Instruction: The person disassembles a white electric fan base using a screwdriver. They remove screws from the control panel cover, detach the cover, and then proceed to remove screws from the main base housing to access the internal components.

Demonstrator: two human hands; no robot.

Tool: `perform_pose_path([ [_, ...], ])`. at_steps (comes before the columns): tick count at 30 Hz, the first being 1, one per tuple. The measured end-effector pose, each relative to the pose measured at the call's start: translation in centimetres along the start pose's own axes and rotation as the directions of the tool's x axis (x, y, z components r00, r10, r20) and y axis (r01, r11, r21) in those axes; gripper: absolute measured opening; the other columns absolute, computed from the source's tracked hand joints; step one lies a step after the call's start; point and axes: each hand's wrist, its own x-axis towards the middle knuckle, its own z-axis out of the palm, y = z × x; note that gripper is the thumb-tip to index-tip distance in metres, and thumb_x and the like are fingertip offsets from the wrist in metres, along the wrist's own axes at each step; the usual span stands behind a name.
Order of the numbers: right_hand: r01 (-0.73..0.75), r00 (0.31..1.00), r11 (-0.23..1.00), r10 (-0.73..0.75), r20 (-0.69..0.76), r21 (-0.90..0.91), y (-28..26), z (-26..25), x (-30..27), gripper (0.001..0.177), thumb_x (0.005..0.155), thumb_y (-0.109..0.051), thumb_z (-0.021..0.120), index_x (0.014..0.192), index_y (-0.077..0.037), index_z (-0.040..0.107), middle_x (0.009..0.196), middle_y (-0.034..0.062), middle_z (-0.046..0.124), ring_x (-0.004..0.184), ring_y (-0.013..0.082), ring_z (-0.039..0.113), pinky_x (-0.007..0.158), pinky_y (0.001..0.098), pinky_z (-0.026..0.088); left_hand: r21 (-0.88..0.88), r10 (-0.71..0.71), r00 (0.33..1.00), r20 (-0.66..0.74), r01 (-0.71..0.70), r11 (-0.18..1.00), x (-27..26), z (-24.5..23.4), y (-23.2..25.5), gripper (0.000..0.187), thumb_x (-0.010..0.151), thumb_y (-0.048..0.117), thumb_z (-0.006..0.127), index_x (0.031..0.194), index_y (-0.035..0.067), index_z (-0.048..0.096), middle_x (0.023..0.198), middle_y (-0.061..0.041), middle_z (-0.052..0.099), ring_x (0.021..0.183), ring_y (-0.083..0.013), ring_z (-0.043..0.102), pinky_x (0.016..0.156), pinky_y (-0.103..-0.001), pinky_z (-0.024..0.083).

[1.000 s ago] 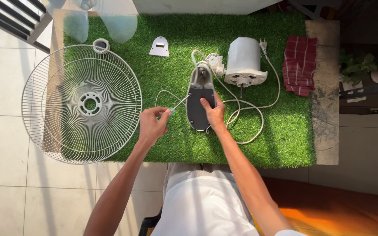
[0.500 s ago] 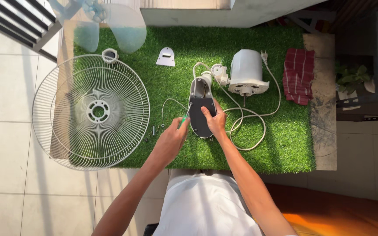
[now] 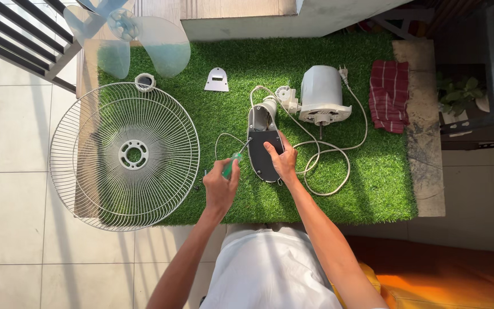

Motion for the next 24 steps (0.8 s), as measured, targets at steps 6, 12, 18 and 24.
perform_pose_path([
  [6, -0.049, 0.999, 0.999, 0.049, -0.005, 0.016, 0.9, -0.3, 0.1, 0.059, 0.090, -0.039, 0.078, 0.137, -0.008, 0.063, 0.099, 0.0076, 0.078, 0.082, 0.0153, 0.075, 0.075, 0.0311, 0.061, 0.103, 0.143, 0.986, -0.086, -0.134, 0.986, 0.1, -0.7, 0.9, 0.022, 0.097, 0.016, 0.074, 0.102, -0.004, 0.066, 0.100, -0.017, 0.070, 0.082, -0.0210, 0.071, 0.065, -0.034, 0.057],
  [12, -0.004, 1.000, 0.992, 0.008, -0.028, 0.128, 2.7, -1.1, 0.3, 0.057, 0.091, -0.042, 0.079, 0.133, -0.006, 0.065, 0.105, 0.0075, 0.078, 0.092, 0.0161, 0.074, 0.083, 0.0313, 0.060, -0.158, -0.020, 0.995, 0.098, 0.035, 0.987, -0.2, -1.3, 3.3, 0.018, 0.087, 0.006, 0.076, 0.103, 0.004, 0.069, 0.123, -0.015, 0.067, 0.094, -0.0243, 0.075, 0.068, -0.032, 0.065],
  [18, -0.035, 0.999, 0.995, 0.039, -0.037, 0.089, 4.2, -1.5, 0.5, 0.059, 0.089, -0.045, 0.078, 0.131, -0.005, 0.064, 0.105, 0.0087, 0.077, 0.093, 0.0185, 0.074, 0.083, 0.0328, 0.060, -0.005, 0.199, 0.969, 0.145, -0.200, 0.980, -1.8, -0.4, 4.1, 0.024, 0.088, -0.003, 0.074, 0.110, 0.002, 0.067, 0.133, -0.017, 0.067, 0.111, -0.0318, 0.073, 0.083, -0.037, 0.063],
  [24, 0.005, 1.000, 0.994, -0.006, 0.009, 0.110, 4.9, -1.6, 0.7, 0.064, 0.091, -0.050, 0.077, 0.133, -0.005, 0.060, 0.111, 0.0109, 0.075, 0.099, 0.0207, 0.073, 0.087, 0.0338, 0.059, 0.062, 0.294, 0.955, 0.049, -0.296, 0.953, -2.4, 2.3, 3.7, 0.023, 0.090, 0.000, 0.076, 0.111, 0.001, 0.067, 0.123, -0.022, 0.068, 0.104, -0.0347, 0.073, 0.082, -0.038, 0.063],
])
